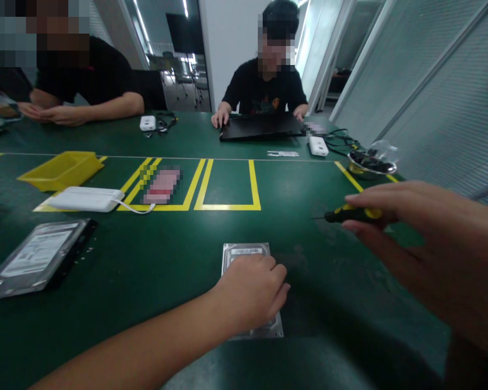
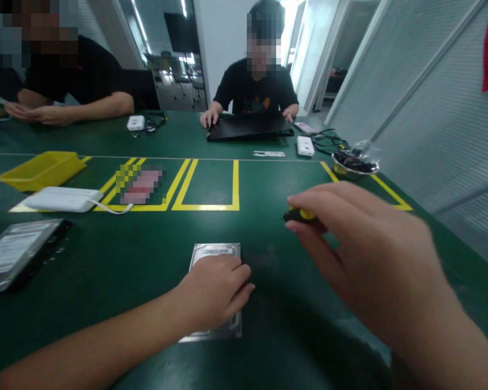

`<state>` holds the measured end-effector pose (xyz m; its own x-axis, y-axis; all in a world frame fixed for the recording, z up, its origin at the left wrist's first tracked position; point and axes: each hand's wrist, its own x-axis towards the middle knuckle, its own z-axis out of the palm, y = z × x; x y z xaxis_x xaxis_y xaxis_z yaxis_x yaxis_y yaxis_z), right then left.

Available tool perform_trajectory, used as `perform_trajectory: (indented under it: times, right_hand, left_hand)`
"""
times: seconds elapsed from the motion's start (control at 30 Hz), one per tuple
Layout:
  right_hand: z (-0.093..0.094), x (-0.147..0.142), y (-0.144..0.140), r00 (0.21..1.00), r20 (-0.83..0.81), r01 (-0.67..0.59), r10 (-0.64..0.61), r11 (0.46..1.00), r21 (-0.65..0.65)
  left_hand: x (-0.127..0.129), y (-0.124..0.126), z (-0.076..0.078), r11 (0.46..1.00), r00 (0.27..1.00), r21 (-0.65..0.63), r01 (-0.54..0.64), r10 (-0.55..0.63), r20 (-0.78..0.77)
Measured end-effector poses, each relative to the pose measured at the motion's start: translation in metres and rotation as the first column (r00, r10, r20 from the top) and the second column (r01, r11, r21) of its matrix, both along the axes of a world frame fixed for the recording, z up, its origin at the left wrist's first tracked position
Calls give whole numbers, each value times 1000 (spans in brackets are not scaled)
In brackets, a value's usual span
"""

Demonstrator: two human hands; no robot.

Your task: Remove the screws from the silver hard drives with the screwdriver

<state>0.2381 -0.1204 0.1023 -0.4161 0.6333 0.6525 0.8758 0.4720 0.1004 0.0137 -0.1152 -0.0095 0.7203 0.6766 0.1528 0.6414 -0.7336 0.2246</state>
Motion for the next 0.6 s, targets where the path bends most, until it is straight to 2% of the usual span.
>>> perform_trajectory:
  times: [0.07, 0.2, 0.3, 0.43, 0.6]
  right_hand:
    - [-25, 8, -4, 993, 112, -27, 29, 999, -23]
    - [-81, 34, -10, 986, 161, -49, 49, 999, -1]
    - [-110, 58, -13, 960, 276, -57, 49, 998, 23]
    - [-126, 74, -16, 945, 324, 56, -36, 997, -53]
    - [-134, 69, -13, 958, 267, 138, -102, 983, -118]
  left_hand:
    - [0, 0, 0, 1000, 1000, -7, -3, 3, 5]
    - [1, 1, 1, 999, 1000, -35, 2, -1, 7]
    - [2, 4, 2, 998, 1000, -59, -2, 2, -6]
    - [3, 5, 3, 997, 1000, -77, -14, 12, -25]
    - [6, 6, 4, 997, 999, -77, -26, 23, -39]
